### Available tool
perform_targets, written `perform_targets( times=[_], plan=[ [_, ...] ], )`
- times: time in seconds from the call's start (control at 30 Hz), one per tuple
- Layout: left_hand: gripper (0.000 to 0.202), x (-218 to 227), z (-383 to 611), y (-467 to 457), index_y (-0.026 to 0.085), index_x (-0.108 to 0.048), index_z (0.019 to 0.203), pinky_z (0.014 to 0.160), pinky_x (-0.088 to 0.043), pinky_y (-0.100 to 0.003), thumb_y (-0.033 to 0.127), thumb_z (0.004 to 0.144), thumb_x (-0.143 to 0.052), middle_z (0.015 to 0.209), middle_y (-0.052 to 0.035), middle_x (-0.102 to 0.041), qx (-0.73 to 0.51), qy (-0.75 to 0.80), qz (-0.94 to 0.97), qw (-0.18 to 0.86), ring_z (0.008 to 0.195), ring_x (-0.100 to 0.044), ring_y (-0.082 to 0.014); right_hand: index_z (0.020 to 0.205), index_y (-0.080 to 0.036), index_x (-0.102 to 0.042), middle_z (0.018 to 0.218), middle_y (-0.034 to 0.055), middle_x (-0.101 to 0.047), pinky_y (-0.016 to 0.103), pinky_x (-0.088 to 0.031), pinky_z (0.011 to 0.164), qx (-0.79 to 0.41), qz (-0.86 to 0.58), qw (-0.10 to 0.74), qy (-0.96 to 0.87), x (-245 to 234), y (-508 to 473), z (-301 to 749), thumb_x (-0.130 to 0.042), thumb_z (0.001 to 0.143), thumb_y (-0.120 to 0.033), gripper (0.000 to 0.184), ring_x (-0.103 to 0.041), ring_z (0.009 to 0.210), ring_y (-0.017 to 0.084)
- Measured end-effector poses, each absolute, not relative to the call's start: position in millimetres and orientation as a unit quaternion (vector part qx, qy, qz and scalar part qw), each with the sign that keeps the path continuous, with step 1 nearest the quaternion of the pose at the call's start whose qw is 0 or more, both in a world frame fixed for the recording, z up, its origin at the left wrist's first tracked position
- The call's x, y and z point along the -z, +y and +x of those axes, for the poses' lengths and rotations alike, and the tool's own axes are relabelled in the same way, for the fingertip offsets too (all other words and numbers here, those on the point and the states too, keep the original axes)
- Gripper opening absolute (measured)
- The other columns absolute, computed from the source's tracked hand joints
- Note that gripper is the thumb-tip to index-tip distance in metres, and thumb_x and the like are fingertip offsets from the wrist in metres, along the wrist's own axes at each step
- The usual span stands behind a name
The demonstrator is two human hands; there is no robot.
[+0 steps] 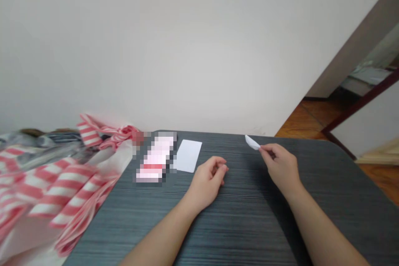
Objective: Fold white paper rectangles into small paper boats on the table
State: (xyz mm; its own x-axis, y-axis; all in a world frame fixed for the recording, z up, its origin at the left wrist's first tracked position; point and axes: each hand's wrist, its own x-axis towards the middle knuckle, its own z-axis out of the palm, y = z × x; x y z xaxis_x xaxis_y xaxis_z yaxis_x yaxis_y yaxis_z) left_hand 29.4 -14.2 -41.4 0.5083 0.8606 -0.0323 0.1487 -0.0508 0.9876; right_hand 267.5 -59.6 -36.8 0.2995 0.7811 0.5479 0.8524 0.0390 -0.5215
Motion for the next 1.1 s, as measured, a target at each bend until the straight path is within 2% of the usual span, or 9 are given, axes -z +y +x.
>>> perform_targets(
  times=[0.07, 0.2, 0.5, 0.6, 1.1],
  plan=[
    [0.021, 42.0, 28.5, -14.8, 0.019, -0.059, 0.099, 0.058, -0.046, -0.024, 0.036, 0.091, -0.05, 0.084, -0.0031, -0.066, -0.286, 0.382, 0.699, 0.533, 0.062, -0.057, -0.0122, 0.082, -0.019, -0.068, 0.077, 0.0035, -0.07, 0.029, -0.048, 0.065, 0.08, -0.726, 0.363, -0.578, 34.3, -56.2, 284.1, -0.055, 0.09, -0.032, 0.02, -0.064, 0.07, 0.019],
    [0.021, 41.5, 27.0, -15.6, 0.02, -0.062, 0.095, 0.061, -0.045, -0.025, 0.035, 0.092, -0.048, 0.081, -0.0024, -0.066, -0.266, 0.376, 0.75, 0.475, 0.068, -0.059, -0.0149, 0.08, -0.02, -0.068, 0.078, 0.0045, -0.069, 0.03, -0.046, 0.065, 0.101, -0.746, 0.319, -0.576, 31.2, -55.8, 317.2, -0.054, 0.088, -0.031, 0.02, -0.064, 0.072, 0.021],
    [0.022, 38.0, 26.7, -14.0, 0.02, -0.063, 0.091, 0.061, -0.041, -0.025, 0.034, 0.093, -0.046, 0.075, -0.0008, -0.064, -0.265, 0.37, 0.773, 0.443, 0.068, -0.058, -0.0156, 0.079, -0.019, -0.065, 0.077, 0.0081, -0.067, 0.033, -0.048, 0.065, 0.137, -0.772, 0.262, -0.562, 44.4, -70.1, 363.7, -0.049, 0.087, -0.031, 0.022, -0.063, 0.073, 0.024],
    [0.022, 39.4, 27.4, -13.5, 0.02, -0.062, 0.092, 0.062, -0.042, -0.025, 0.035, 0.094, -0.045, 0.077, -0.0006, -0.065, -0.256, 0.373, 0.776, 0.441, 0.068, -0.058, -0.0152, 0.079, -0.019, -0.065, 0.08, 0.0081, -0.067, 0.033, -0.047, 0.068, 0.134, -0.779, 0.249, -0.56, 51.5, -71.5, 368.3, -0.049, 0.087, -0.031, 0.021, -0.064, 0.077, 0.024],
    [0.024, 39.2, 28.0, -13.2, 0.021, -0.062, 0.093, 0.063, -0.043, -0.025, 0.036, 0.094, -0.044, 0.079, -0.0008, -0.065, -0.238, 0.378, 0.786, 0.428, 0.068, -0.058, -0.0155, 0.086, -0.019, -0.065, 0.08, 0.0058, -0.068, 0.031, -0.045, 0.064, 0.106, -0.803, 0.245, -0.534, 58.9, -74.6, 370.1, -0.052, 0.087, -0.035, 0.02, -0.063, 0.069, 0.021]
  ],
)
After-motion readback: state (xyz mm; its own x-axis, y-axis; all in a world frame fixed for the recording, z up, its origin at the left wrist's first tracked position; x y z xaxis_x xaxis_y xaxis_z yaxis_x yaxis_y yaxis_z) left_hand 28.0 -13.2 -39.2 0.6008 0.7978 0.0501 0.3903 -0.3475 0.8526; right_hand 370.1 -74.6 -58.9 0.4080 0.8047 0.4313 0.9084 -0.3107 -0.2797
